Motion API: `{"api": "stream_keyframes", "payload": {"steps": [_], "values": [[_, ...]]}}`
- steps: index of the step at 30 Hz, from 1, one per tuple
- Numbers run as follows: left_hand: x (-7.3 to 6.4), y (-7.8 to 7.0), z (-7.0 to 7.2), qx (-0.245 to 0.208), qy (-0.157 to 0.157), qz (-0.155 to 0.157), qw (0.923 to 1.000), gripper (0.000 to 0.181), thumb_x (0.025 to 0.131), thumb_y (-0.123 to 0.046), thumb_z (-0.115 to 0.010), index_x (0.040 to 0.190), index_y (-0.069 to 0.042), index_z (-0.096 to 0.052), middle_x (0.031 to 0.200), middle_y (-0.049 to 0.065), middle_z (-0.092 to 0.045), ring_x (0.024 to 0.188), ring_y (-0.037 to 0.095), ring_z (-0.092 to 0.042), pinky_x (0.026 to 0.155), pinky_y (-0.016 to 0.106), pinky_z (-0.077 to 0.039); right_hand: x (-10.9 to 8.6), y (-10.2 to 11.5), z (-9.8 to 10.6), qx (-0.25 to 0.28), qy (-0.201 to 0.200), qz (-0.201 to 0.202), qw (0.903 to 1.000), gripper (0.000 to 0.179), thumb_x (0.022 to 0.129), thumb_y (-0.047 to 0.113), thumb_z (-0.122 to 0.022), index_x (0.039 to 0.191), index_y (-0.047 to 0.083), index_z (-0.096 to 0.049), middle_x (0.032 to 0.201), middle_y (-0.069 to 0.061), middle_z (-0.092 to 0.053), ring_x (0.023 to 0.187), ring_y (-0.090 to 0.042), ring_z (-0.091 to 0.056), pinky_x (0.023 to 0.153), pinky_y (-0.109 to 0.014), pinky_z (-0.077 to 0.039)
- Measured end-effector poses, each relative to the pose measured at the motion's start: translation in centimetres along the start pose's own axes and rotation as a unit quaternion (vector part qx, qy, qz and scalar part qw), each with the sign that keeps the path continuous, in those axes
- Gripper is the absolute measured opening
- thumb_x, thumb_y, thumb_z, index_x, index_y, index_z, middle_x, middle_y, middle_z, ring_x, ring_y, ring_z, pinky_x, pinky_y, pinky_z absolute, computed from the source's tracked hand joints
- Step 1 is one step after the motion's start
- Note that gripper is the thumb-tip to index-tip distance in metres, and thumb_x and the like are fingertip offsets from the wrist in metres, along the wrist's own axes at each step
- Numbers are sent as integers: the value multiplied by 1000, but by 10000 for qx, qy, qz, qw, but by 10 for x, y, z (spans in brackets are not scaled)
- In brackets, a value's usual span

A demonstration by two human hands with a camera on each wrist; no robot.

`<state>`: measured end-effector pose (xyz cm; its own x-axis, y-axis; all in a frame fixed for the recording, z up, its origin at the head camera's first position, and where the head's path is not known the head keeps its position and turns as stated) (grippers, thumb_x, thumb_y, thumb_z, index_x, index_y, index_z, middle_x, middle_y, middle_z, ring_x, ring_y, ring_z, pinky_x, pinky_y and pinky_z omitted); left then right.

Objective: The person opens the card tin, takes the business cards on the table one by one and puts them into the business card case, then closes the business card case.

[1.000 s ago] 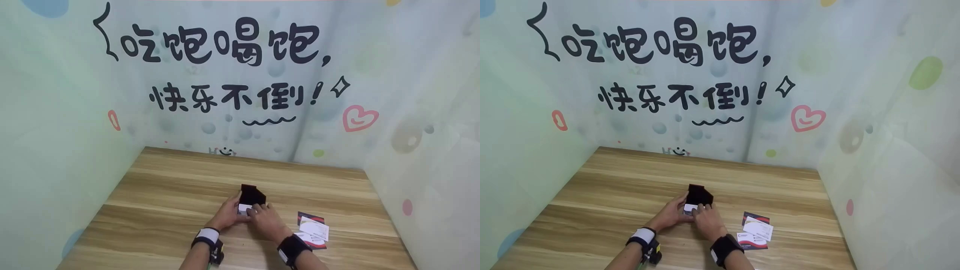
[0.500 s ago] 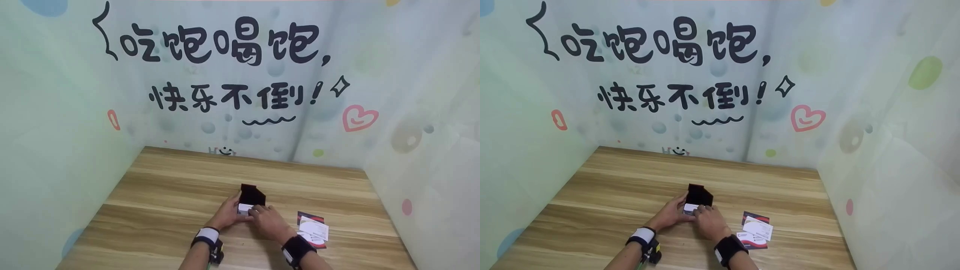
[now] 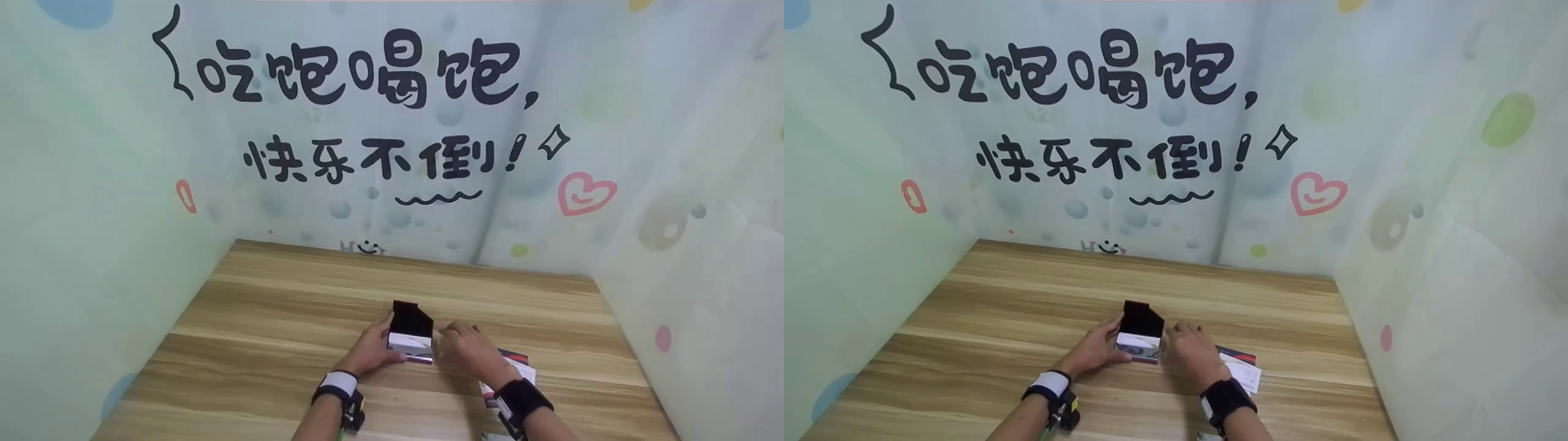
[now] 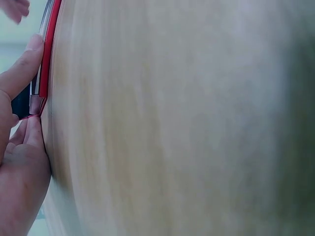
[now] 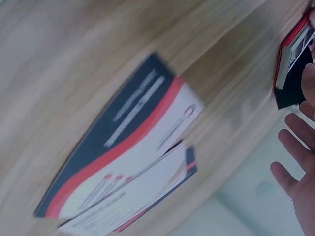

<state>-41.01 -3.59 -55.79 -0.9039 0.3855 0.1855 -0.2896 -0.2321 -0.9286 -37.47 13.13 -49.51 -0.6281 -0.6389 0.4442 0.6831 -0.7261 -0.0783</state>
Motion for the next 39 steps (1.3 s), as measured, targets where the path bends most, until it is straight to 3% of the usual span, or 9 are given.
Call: {"api": "stream_keyframes", "payload": {"steps": [7, 10, 18, 24, 28, 31, 35, 39], "values": [[1, 5, 1, 207, -133, 229, 9994, 103, 75, -1, -84, 153, 12, -19, 161, 34, -18, 147, 45, -30, 121, 50, -31, -25, -31, 3, 486, 690, -563, 9948, 62, 74, 30, -87, 121, -4, -65, 111, -15, -66, 102, -30, -64, 83, -52, -60], [1, 6, 1, 138, -134, 243, 9995, 103, 75, 0, -84, 153, 13, -18, 161, 34, -18, 146, 46, -32, 120, 50, -34, -32, -40, 3, 668, 916, -783, 9905, 67, 74, 32, -87, 124, -5, -63, 113, -17, -66, 102, -33, -65, 84, -57, -58], [-2, 4, 4, 576, -228, 251, 9978, 102, 74, -6, -86, 152, 13, -22, 158, 35, -26, 148, 46, -28, 123, 52, -27, -52, -54, 2, 1194, 999, -1280, 9795, 74, 71, 29, -88, 131, -3, -59, 124, -19, -62, 109, -35, -64, 91, -67, -51], [0, -1, 3, 521, -135, 237, 9983, 104, 76, -8, -86, 153, 13, -19, 160, 32, -25, 148, 44, -28, 122, 52, -28, -74, -74, 7, 1317, 1064, -1868, 9677, 75, 73, 31, -87, 135, 1, -58, 130, -20, -61, 119, -39, -60, 98, -68, -46], [4, -4, 3, 376, -108, 86, 9992, 103, 76, -4, -85, 152, 14, -18, 159, 32, -25, 147, 42, -32, 120, 50, -33, -87, -86, 14, 1265, 1130, -2155, 9617, 73, 72, 30, -88, 134, 2, -60, 129, -19, -63, 120, -40, -61, 98, -67, -47], [3, -2, 4, 486, -164, 149, 9986, 103, 76, -5, -85, 153, 13, -20, 159, 31, -26, 147, 42, -33, 121, 48, -32, -97, -91, 15, 1232, 1233, -2264, 9583, 72, 73, 28, -87, 134, 3, -59, 128, -18, -64, 118, -38, -63, 96, -64, -49], [-1, 3, 4, 710, -219, 370, 9965, 102, 76, -11, -86, 153, 10, -22, 159, 30, -29, 147, 42, -33, 123, 49, -30, -111, -97, 9, 1386, 1640, -2660, 9398, 69, 76, 28, -86, 136, 5, -59, 130, -17, -63, 119, -36, -62, 99, -64, -46], [-2, 1, 3, 634, -209, 305, 9973, 101, 76, -8, -85, 153, 12, -22, 158, 33, -28, 146, 44, -33, 122, 50, -31, -121, -103, 3, 1467, 1953, -3043, 9207, 65, 77, 29, -85, 134, 7, -61, 129, -18, -64, 119, -37, -61, 102, -67, -43]]}}
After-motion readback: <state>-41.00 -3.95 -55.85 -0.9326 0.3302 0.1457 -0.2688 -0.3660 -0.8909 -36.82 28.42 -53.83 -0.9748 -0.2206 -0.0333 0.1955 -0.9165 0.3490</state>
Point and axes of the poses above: each hand's wrist, its own x-axis towards the middle knuckle, its own z-axis out of the back of the hand, y = z × x, the point moved 9 cm from there along x, towards the middle knuckle
